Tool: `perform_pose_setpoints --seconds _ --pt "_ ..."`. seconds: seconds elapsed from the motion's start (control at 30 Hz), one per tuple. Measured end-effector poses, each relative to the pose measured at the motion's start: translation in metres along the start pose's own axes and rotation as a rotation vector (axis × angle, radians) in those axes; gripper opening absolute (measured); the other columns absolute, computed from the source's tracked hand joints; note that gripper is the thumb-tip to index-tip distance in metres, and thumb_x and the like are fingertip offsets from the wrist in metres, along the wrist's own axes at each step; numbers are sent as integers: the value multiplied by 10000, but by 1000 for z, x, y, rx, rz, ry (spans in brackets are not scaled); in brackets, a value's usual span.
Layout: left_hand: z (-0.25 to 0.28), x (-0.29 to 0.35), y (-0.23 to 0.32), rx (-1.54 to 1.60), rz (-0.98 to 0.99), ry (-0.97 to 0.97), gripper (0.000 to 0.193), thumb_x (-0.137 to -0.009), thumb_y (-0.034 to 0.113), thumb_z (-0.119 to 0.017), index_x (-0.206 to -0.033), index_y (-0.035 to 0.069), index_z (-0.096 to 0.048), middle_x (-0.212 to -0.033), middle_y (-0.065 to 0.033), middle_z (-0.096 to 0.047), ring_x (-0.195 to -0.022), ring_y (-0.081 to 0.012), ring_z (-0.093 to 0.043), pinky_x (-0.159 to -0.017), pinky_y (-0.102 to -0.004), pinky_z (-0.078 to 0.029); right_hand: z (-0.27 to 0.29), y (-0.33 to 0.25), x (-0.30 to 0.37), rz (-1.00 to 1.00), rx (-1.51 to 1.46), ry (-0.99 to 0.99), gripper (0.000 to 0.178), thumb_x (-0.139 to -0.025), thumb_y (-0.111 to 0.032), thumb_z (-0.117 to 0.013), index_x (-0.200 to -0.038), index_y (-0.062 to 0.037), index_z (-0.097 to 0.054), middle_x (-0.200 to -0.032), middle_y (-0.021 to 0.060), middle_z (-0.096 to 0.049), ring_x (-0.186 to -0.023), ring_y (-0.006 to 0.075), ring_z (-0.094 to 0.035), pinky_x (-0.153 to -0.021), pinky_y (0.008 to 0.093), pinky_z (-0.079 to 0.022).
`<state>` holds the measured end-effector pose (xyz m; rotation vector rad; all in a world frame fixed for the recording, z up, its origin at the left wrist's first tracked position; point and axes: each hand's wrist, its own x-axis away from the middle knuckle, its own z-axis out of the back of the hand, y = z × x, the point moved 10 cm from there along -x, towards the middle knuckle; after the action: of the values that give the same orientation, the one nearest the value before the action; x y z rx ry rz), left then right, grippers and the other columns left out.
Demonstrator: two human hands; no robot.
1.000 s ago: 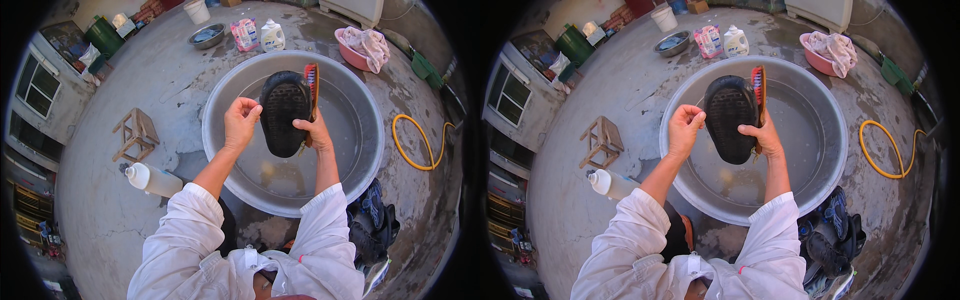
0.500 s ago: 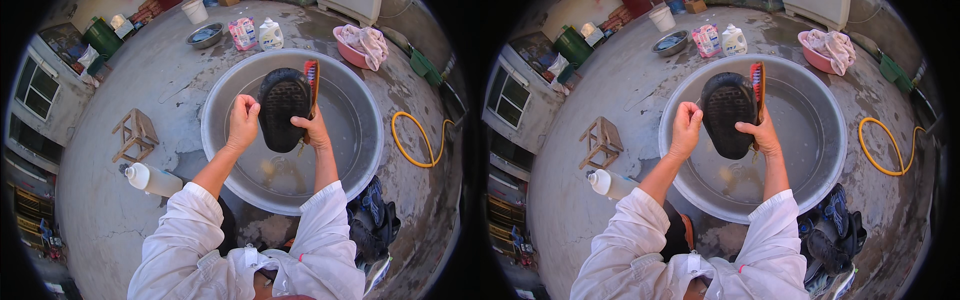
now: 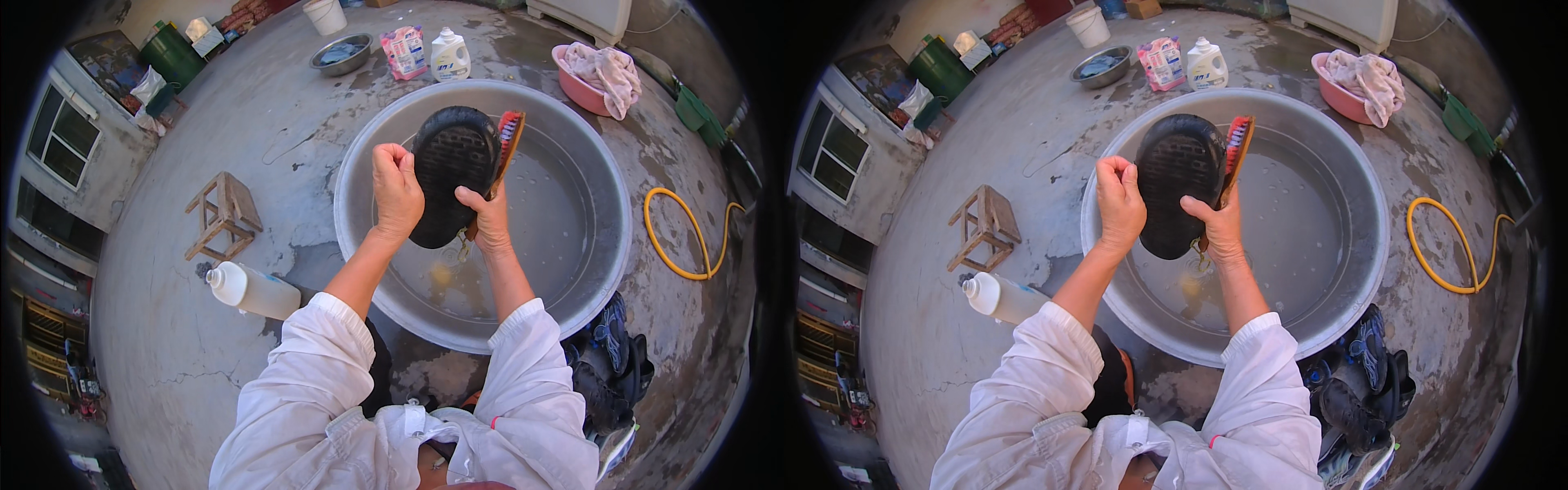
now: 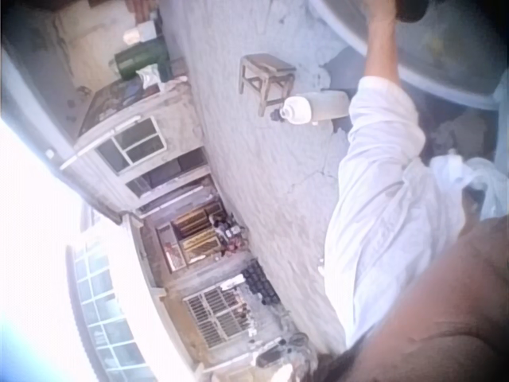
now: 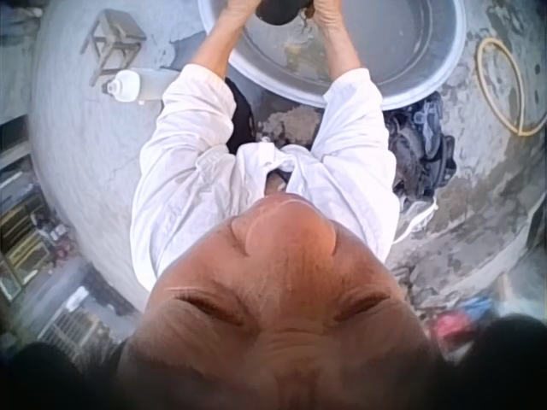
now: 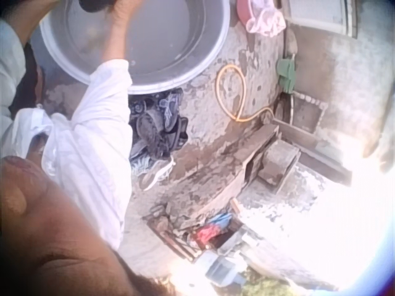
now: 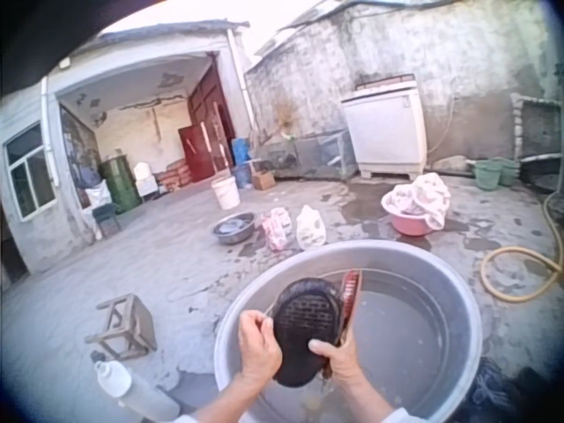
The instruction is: The person cleans a pair of slippers and a sneaker by hand in a large basin of water using a brush.
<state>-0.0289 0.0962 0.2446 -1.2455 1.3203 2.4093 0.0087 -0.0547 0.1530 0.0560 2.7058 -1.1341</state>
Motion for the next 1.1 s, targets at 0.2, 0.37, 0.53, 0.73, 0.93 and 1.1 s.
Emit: perform_pose_setpoints --seconds 0.2,0.37,0.53,0.73,0.93,1.1 --pt "1 -1 -2 -30 -29 -14 77 -843 14 -475 -859 5 -400 -789 -131 -459 -701 -280 -461 -660 -357 -396 0 5 -1 -8 -14 12 591 -617 1 -708 -1136 -63 -432 -1020 55 -553 -910 166 -553 -811 305 -465" --pt "-27 22 33 26 -170 -258 131 -791 -8 -516 -846 13 -399 -782 -133 -425 -701 -312 -459 -641 -358 -394 19 10 -17 -12 13 108 535 -638 -18 -699 -1113 -44 -455 -987 64 -559 -860 157 -562 -759 289 -481" --pt "-60 47 49 238 -64 -426 107 -811 -6 -539 -865 11 -448 -810 -89 -472 -679 -175 -511 -630 -270 -434 69 19 -17 -268 -406 24 518 -719 -184 -656 -1171 -26 -458 -1052 136 -577 -922 257 -580 -828 376 -483" --pt "-37 30 -7 496 335 -300 98 -853 47 -546 -923 31 -480 -866 -67 -557 -664 -110 -554 -655 -242 -472 102 1 -12 -225 -333 3 543 -698 -163 -666 -1185 -32 -465 -1090 109 -565 -982 246 -550 -859 376 -458" --pt "-30 8 -13 615 417 -135 149 -857 54 -538 -1000 23 -508 -838 -57 -578 -643 -108 -560 -621 -242 -479 111 -19 -8 -181 -395 53 594 -677 -139 -680 -1213 -46 -441 -1103 120 -555 -979 241 -550 -852 367 -461" --pt "-2 -42 4 783 297 3 165 -883 136 -528 -1007 27 -521 -797 -31 -548 -639 -101 -503 -629 -229 -447 104 -50 -4 -74 -437 -47 594 -696 -83 -667 -1224 -44 -396 -1086 117 -550 -970 227 -557 -819 355 -483"
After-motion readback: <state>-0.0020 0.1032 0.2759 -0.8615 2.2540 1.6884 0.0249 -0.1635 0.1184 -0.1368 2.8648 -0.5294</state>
